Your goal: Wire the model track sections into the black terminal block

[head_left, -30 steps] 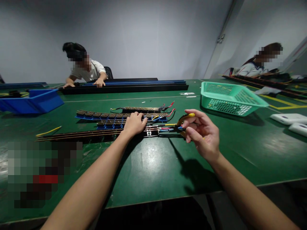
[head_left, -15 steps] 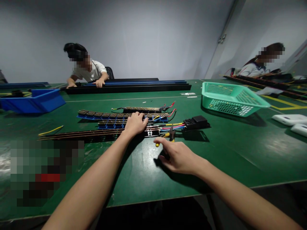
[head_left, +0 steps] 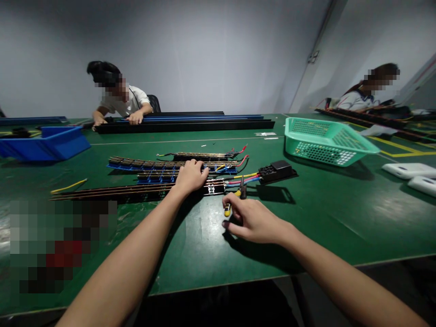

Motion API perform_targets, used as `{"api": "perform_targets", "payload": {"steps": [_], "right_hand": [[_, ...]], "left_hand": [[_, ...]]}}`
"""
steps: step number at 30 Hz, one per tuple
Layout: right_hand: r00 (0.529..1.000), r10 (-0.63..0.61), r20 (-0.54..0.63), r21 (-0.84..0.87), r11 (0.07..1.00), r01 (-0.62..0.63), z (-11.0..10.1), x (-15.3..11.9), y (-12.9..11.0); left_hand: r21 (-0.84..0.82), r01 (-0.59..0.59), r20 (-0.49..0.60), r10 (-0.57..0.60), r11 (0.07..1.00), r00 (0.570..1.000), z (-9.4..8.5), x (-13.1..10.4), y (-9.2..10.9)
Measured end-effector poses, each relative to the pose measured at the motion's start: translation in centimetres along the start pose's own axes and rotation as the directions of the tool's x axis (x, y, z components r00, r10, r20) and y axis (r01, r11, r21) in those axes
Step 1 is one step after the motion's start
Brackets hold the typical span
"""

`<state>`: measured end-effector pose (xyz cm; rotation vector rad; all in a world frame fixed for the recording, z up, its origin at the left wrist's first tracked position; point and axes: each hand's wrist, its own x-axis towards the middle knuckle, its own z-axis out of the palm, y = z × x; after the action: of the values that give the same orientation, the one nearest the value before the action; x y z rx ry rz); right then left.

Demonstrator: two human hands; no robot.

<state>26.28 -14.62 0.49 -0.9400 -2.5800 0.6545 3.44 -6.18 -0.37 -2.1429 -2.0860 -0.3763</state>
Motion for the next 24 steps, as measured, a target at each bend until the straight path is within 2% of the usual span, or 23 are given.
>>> {"api": "perform_targets", "payload": {"steps": [3,5,6,8,10,11,12,14,18,20,22,24], "right_hand": [[0.969,0.166,-0.184,0.252,0.961,-0.117,0.4,0.5,0.8],[0.899,0.298,-0.32,0.488,0.866,-0.113,0.5,1.0,1.2],[0.851,0.375,-0.367,0.614,0.785,-0.081,0.6,1.2,1.4],[0.76,0.529,-0.377,0.828,0.561,0.021,0.6,1.6,1.6],[0.708,0.631,-0.318,0.932,0.345,0.112,0.6,2.0,1.6],[0.695,0.653,-0.3,0.948,0.284,0.142,0.7,2.1,1.7],[0.691,0.659,-0.297,0.951,0.265,0.157,0.7,2.1,1.7],[0.716,0.619,-0.324,0.933,0.332,0.135,0.8,2.0,1.6],[0.86,0.381,-0.34,0.743,0.67,-0.003,0.9,0.9,0.0],[0.921,0.251,-0.299,0.615,0.789,-0.015,1.1,0.1,-1.2],[0.961,0.145,-0.237,0.566,0.824,0.015,1.2,-0.3,-2.4],[0.975,0.078,-0.207,0.634,0.77,0.073,1.1,-0.2,-2.9]], "left_hand": [[-0.006,-0.007,0.001,0.007,1.0,1.0,0.0,0.0,0.0],[-0.01,-0.006,0.007,0.006,1.0,1.0,0.0,0.0,-0.1],[-0.011,-0.003,0.011,0.004,1.0,1.0,-0.1,0.0,0.0],[-0.012,0.001,0.021,-0.001,1.0,1.0,-0.2,0.0,0.0],[-0.013,0.002,0.027,-0.002,1.0,1.0,-0.3,0.0,0.0],[-0.013,0.002,0.025,-0.002,1.0,1.0,-0.3,0.0,0.1],[-0.014,0.002,0.022,-0.001,1.0,1.0,-0.3,0.0,0.1],[-0.014,0.003,0.019,-0.003,1.0,1.0,-0.4,0.0,0.1],[-0.02,0.011,0.019,-0.011,1.0,1.0,-0.3,0.0,0.1],[-0.022,0.016,0.016,-0.016,1.0,1.0,-0.3,0.0,0.1],[-0.017,0.021,0.015,-0.021,1.0,1.0,-0.3,-0.1,0.2],[-0.012,0.021,0.013,-0.021,1.0,1.0,-0.3,-0.1,0.2]]}}
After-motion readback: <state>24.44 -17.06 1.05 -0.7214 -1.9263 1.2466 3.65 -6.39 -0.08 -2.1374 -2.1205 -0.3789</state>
